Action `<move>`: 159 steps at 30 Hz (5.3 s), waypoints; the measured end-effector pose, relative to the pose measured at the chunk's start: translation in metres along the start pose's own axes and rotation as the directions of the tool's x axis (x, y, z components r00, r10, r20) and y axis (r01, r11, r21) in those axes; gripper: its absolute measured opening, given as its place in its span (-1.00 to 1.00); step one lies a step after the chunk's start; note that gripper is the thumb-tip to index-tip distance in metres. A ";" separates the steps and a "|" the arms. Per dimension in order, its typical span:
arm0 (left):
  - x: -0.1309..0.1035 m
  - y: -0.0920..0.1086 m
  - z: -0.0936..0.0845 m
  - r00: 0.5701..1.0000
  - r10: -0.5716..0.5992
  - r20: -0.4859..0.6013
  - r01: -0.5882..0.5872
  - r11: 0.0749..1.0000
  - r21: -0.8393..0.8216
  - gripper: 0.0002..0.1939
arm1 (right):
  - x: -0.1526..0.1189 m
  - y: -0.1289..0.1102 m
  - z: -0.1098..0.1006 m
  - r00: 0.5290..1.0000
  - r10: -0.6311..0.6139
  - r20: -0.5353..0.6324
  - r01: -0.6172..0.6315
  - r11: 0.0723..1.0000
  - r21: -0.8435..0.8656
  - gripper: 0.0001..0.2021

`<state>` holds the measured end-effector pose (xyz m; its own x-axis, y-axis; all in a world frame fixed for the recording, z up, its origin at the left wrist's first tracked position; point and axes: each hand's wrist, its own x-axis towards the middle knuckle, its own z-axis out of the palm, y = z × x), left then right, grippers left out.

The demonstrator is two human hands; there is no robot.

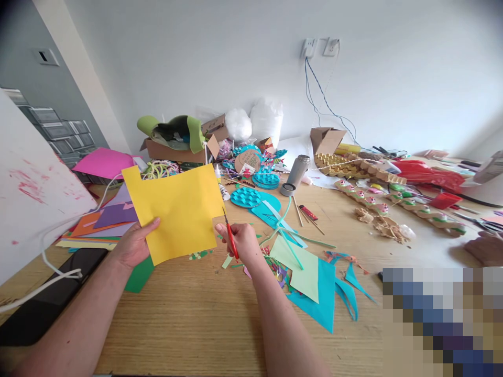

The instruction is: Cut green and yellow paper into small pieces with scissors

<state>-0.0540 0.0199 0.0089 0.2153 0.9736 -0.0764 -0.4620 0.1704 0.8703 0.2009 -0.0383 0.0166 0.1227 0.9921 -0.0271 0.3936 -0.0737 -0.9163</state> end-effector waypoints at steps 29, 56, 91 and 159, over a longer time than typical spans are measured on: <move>-0.002 -0.001 0.001 0.999 -0.039 0.025 0.040 0.999 -0.014 -0.50 | -0.001 -0.002 0.002 1.000 0.013 -0.013 -0.012 0.999 0.051 -0.44; 0.000 -0.002 0.000 0.998 -0.044 0.040 0.044 0.999 0.002 -0.60 | -0.002 -0.001 0.002 1.000 -0.009 -0.013 0.009 0.999 0.046 -0.42; -0.002 -0.002 0.002 0.998 -0.046 0.041 0.044 0.998 0.053 -0.53 | -0.001 -0.001 0.002 1.000 -0.007 -0.017 0.009 0.995 0.095 -0.45; -0.004 -0.002 0.003 0.993 -0.079 0.087 0.072 0.994 0.083 -0.53 | -0.001 0.000 -0.003 1.000 -0.027 -0.007 0.028 0.991 0.132 -0.43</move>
<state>-0.0510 0.0148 0.0087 0.3254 0.9400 -0.1022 -0.3720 0.2266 0.9002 0.2035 -0.0400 0.0184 0.1187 0.9929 0.0003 0.2729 -0.0323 -0.9615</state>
